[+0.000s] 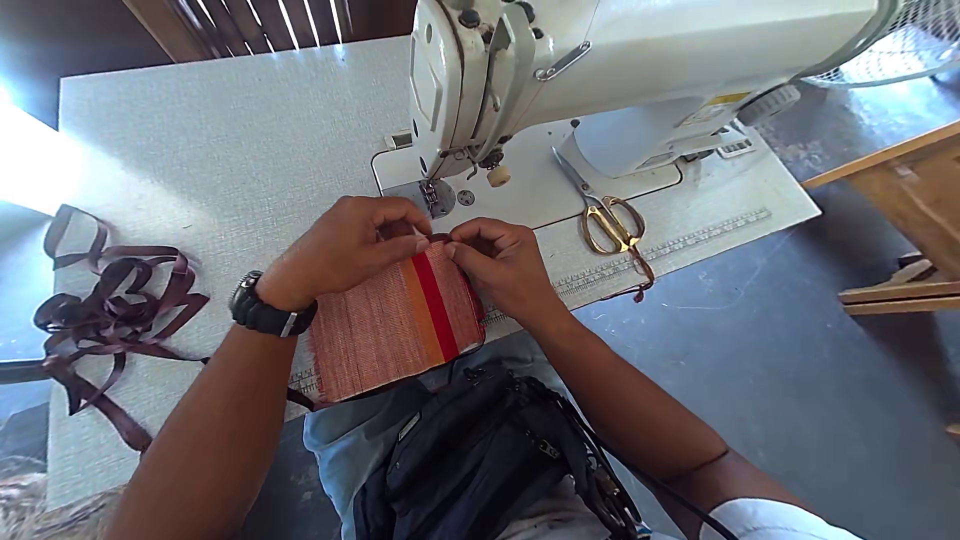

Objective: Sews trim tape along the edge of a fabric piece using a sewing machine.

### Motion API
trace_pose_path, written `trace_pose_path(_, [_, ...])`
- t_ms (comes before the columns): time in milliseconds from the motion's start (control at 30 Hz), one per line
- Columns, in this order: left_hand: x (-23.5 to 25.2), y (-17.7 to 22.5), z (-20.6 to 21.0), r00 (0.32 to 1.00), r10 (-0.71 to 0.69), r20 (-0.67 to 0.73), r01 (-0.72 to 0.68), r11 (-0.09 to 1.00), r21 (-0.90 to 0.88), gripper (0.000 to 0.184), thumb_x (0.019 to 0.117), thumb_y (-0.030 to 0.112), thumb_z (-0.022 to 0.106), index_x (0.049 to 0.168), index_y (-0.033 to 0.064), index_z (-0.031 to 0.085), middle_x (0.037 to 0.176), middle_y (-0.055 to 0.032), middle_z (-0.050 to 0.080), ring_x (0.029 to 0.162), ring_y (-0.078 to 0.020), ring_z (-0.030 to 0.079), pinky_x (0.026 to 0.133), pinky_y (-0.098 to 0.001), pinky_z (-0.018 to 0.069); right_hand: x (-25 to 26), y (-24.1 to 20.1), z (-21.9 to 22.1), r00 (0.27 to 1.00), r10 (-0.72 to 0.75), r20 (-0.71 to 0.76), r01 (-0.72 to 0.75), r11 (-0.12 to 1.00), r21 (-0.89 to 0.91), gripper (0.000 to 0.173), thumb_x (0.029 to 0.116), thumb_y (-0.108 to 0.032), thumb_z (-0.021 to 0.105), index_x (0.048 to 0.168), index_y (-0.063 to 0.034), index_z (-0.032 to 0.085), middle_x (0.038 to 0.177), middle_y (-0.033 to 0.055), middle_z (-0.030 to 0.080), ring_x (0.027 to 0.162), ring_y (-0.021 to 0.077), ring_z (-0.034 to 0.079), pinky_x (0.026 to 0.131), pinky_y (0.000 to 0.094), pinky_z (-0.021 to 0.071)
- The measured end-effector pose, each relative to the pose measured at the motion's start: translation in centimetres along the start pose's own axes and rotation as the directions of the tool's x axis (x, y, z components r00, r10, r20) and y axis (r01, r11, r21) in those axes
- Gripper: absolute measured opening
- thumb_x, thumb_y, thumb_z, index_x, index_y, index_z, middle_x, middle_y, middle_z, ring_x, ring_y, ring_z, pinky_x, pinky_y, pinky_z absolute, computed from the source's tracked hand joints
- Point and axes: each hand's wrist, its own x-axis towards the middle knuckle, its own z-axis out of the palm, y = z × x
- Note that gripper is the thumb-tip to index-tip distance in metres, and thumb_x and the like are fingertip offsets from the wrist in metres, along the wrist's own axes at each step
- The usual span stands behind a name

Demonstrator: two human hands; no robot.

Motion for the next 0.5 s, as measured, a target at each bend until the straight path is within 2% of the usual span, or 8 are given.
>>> trace_pose_path(100, [-0.2, 0.4, 1.1, 0.998, 0.036, -0.059, -0.038, 0.998, -0.042, 0.017, 0.0991, 0.019, 0.066, 0.112, 0.0120, 0.073, 0.085, 0.0028, 0.071, 0.071, -0.0063, 0.066, 0.062, -0.0243, 0.0560, 0.1, -0.1, 0.3, 1.000, 0.018, 0.013, -0.018, 1.000, 0.009, 0.006, 0.0961, -0.007, 0.067, 0.096, -0.0042, 0.073, 0.071, 0.0032, 0.065, 0.049, 0.0081, 0.051, 0.043, 0.0209, 0.0432])
trace_pose_path(300, [-0.1, 0.6, 1.6, 0.996, 0.039, -0.082, -0.042, 0.998, -0.036, 0.011, 0.0993, 0.017, 0.065, 0.105, 0.0131, 0.072, 0.086, 0.0038, 0.070, 0.073, -0.0060, 0.065, 0.065, -0.0238, 0.0560, 0.1, -0.3, 0.6, 0.999, 0.033, 0.020, -0.033, 0.999, 0.001, 0.007, 0.0968, -0.007, 0.068, 0.096, -0.0038, 0.073, 0.072, 0.0034, 0.066, 0.051, 0.0086, 0.053, 0.045, 0.0215, 0.0449])
trace_pose_path(500, [-0.1, 0.8, 1.7, 0.997, -0.006, -0.077, 0.003, 1.000, -0.031, 0.009, 0.0989, 0.019, 0.067, 0.105, 0.0145, 0.073, 0.085, 0.0045, 0.070, 0.073, -0.0056, 0.065, 0.064, -0.0240, 0.0557, -0.1, -0.6, 0.8, 1.000, 0.021, -0.011, -0.022, 0.996, -0.083, 0.007, 0.0971, -0.008, 0.067, 0.095, -0.0055, 0.073, 0.074, 0.0020, 0.067, 0.054, 0.0087, 0.057, 0.048, 0.0225, 0.0482])
